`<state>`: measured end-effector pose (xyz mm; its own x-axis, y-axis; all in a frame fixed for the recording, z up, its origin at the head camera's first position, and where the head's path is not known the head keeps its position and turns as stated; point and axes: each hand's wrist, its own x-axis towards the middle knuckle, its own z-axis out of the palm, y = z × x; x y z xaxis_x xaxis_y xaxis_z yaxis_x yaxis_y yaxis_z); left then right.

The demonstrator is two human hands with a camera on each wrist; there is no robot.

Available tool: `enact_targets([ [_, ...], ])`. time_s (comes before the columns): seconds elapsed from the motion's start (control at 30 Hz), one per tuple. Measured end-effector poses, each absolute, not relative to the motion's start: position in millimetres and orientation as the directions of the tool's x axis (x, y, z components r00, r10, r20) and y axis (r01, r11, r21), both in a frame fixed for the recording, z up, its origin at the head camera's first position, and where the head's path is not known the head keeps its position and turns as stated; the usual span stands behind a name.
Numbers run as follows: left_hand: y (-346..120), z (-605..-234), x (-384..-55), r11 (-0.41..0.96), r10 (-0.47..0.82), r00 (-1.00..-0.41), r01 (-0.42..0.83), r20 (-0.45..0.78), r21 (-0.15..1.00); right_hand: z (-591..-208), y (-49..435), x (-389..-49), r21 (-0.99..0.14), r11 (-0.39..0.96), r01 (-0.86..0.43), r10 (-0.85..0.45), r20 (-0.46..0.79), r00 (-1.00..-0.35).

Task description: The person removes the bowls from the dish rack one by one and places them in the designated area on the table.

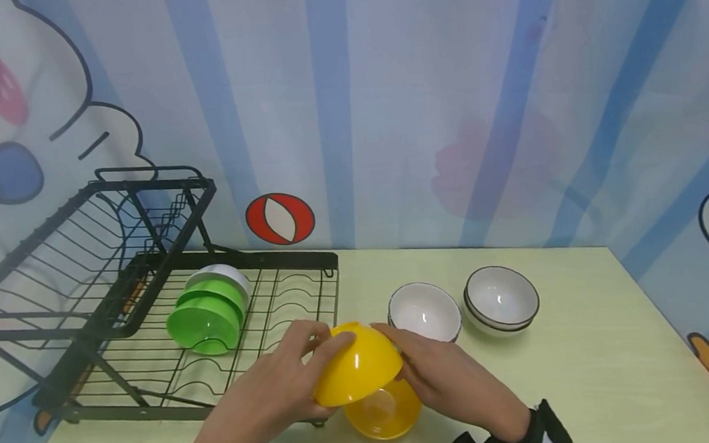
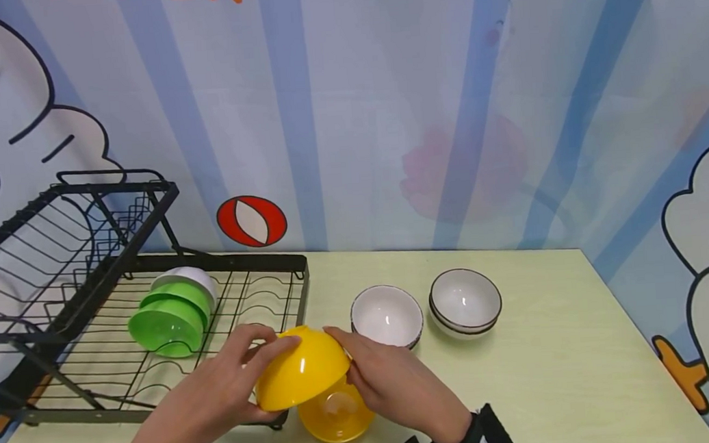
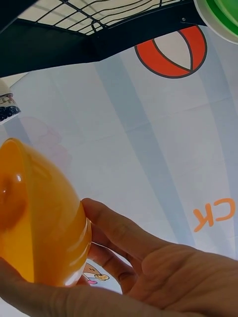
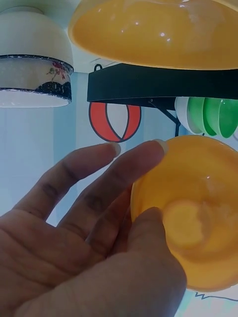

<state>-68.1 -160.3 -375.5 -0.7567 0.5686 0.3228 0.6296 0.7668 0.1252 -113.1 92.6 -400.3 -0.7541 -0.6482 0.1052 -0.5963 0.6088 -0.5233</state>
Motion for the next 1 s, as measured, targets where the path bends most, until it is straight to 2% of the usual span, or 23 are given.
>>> enact_targets([
  [1.0,-158.9,-375.1,-68.2,0.772,0.571,-0.775,0.619,0.271,0.145,-398.5,95.6,-112.5,-0.462,0.628,-0.626,-0.625,0.179,-0.76],
])
